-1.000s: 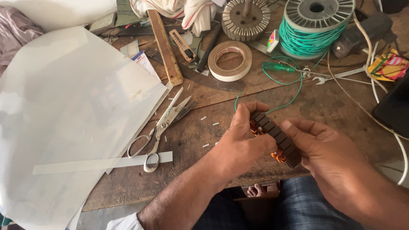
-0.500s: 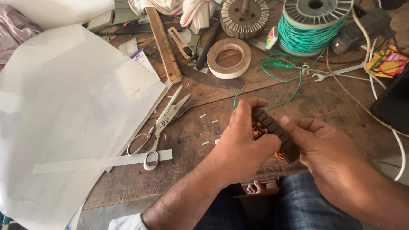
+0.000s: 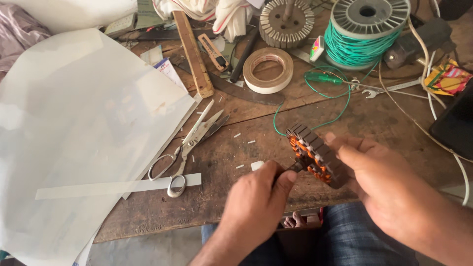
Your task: The person winds copper wire by hand around the slots of a motor armature. They rotate the armature and continue wrapping the wire into the grooves, occasionally adjusting the position of the component.
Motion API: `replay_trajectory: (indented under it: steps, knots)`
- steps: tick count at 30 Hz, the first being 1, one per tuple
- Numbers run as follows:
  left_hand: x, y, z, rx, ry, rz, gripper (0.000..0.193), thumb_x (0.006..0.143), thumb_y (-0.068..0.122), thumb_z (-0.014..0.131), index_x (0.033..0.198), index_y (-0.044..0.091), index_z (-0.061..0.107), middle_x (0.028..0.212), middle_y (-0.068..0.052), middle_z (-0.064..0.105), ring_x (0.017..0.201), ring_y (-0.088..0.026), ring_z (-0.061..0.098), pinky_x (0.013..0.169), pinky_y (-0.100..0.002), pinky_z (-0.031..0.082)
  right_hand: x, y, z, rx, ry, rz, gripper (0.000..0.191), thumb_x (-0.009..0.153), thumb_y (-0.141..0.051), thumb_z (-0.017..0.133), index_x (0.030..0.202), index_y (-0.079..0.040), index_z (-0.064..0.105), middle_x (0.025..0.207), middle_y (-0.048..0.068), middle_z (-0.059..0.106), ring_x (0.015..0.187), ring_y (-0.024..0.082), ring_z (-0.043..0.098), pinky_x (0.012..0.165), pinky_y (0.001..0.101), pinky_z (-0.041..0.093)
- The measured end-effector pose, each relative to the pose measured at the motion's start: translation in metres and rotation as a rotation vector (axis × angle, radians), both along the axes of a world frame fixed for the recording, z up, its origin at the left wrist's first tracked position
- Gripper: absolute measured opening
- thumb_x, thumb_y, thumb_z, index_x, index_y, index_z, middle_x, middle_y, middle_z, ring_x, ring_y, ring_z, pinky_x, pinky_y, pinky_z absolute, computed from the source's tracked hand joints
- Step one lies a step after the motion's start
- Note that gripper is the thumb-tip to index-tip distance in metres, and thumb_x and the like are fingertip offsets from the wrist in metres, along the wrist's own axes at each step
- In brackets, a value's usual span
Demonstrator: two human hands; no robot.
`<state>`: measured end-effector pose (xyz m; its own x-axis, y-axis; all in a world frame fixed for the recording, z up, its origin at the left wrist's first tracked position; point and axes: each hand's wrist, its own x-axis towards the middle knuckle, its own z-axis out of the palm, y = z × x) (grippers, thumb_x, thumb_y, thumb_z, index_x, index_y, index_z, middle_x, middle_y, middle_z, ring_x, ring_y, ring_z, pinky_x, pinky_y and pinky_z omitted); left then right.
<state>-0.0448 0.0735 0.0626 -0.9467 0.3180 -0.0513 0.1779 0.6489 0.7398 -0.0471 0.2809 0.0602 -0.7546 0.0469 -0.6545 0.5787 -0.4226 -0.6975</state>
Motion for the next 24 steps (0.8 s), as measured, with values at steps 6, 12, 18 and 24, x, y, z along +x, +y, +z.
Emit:
replay_trajectory:
  steps: [6, 12, 18, 24]
  knots:
    - [0.007, -0.012, -0.003, 0.076, -0.119, -0.049, 0.041, 0.105, 0.042, 0.051, 0.091, 0.003, 0.058, 0.068, -0.019, 0.064, 0.072, -0.043, 0.066, 0.06, -0.05, 0.049, 0.008, 0.007, 0.001, 0.123, -0.191, -0.041, 0.032, 0.107, -0.029, 0.054, 0.116, -0.002, 0.07, 0.105, 0.014, 0.073, 0.09, 0.027, 0.066, 0.083, 0.0441, 0.052]
    - [0.001, -0.025, 0.002, 0.056, 0.016, -0.138, 0.034, 0.104, 0.036, 0.053, 0.093, 0.005, 0.06, 0.078, -0.016, 0.066, 0.08, -0.04, 0.068, 0.065, -0.049, 0.05, -0.013, 0.001, 0.016, 0.289, -0.214, -0.054, 0.035, 0.102, -0.034, 0.053, 0.117, -0.006, 0.07, 0.111, 0.006, 0.076, 0.1, 0.019, 0.069, 0.089, 0.038, 0.05]
    - [-0.001, -0.022, 0.009, 0.087, 0.209, -0.114, 0.018, 0.099, 0.023, 0.063, 0.108, 0.007, 0.064, 0.099, -0.014, 0.068, 0.096, -0.038, 0.066, 0.08, -0.048, 0.052, -0.047, -0.022, 0.004, 0.349, 0.025, 0.012, 0.03, 0.1, -0.028, 0.059, 0.112, -0.003, 0.069, 0.11, 0.009, 0.078, 0.104, 0.018, 0.07, 0.095, 0.0325, 0.051]
    - [0.021, -0.03, 0.001, 0.184, 0.544, -0.15, 0.037, 0.082, 0.005, 0.071, 0.118, 0.01, 0.067, 0.142, -0.016, 0.054, 0.136, -0.04, 0.051, 0.113, -0.05, 0.042, -0.036, -0.036, -0.005, 0.425, 0.075, 0.029, 0.024, 0.093, -0.019, 0.067, 0.112, -0.004, 0.069, 0.107, 0.006, 0.079, 0.106, 0.013, 0.07, 0.095, 0.027, 0.049]
